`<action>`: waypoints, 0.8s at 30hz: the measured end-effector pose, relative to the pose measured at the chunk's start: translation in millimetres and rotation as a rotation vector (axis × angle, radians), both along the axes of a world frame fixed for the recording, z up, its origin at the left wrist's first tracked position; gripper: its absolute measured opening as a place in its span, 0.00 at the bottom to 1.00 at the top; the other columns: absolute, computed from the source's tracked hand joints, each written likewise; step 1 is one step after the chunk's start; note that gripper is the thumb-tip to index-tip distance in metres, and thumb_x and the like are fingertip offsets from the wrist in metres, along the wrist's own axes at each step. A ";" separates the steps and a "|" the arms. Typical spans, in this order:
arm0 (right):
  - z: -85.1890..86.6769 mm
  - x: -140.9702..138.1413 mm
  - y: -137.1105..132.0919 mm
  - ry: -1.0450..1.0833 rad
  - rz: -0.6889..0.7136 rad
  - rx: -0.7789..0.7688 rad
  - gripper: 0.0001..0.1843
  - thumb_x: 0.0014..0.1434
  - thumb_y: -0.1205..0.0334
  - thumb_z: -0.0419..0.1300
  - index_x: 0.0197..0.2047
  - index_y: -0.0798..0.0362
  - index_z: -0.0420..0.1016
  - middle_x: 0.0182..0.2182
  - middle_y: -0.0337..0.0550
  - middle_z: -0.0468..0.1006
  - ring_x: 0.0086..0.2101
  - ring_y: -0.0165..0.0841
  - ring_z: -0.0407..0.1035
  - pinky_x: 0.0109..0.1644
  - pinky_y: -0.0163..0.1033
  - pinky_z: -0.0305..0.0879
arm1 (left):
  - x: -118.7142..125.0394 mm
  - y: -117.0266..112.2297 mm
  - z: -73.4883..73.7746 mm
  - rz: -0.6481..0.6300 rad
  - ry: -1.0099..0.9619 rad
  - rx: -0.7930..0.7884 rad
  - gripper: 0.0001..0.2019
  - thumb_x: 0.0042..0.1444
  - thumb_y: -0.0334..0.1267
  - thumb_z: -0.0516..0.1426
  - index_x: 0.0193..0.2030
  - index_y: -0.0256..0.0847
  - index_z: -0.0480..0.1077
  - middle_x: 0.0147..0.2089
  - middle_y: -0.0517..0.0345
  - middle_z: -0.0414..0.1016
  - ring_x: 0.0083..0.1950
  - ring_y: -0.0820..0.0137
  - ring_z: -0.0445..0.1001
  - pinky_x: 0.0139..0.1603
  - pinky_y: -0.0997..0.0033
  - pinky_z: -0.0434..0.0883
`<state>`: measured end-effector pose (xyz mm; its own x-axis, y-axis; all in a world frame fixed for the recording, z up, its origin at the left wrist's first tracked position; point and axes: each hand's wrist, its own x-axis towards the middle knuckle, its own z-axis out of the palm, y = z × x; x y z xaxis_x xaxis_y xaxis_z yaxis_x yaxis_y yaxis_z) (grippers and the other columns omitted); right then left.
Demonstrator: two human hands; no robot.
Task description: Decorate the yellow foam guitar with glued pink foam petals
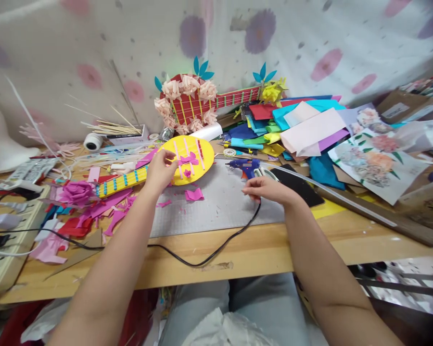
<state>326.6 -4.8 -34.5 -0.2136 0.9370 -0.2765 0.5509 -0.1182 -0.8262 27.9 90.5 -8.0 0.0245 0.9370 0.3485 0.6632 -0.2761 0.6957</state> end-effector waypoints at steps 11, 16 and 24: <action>-35.0 -6.3 20.0 -0.688 -0.602 0.281 0.20 0.53 0.44 0.55 0.40 0.52 0.60 0.33 0.48 0.75 0.33 0.40 0.70 0.33 0.39 0.56 | 41.2 28.2 20.0 -0.100 0.423 -0.186 0.03 0.47 0.35 0.57 0.29 0.41 0.72 0.33 0.56 0.75 0.32 0.68 0.70 0.32 0.70 0.63; -30.1 -10.9 17.5 -0.635 -0.639 0.309 0.16 0.50 0.53 0.57 0.38 0.51 0.58 0.33 0.48 0.74 0.35 0.41 0.70 0.36 0.40 0.58 | 60.6 15.7 12.0 -0.139 0.326 -0.129 0.04 0.48 0.34 0.58 0.32 0.42 0.73 0.32 0.55 0.76 0.32 0.68 0.71 0.32 0.69 0.63; -33.6 -15.0 13.7 -0.387 -0.694 0.451 0.15 0.45 0.57 0.56 0.36 0.49 0.57 0.33 0.42 0.72 0.35 0.37 0.67 0.38 0.40 0.59 | 68.9 3.7 12.2 -0.171 0.313 -0.046 0.07 0.51 0.41 0.58 0.29 0.41 0.72 0.30 0.55 0.75 0.32 0.68 0.70 0.33 0.69 0.63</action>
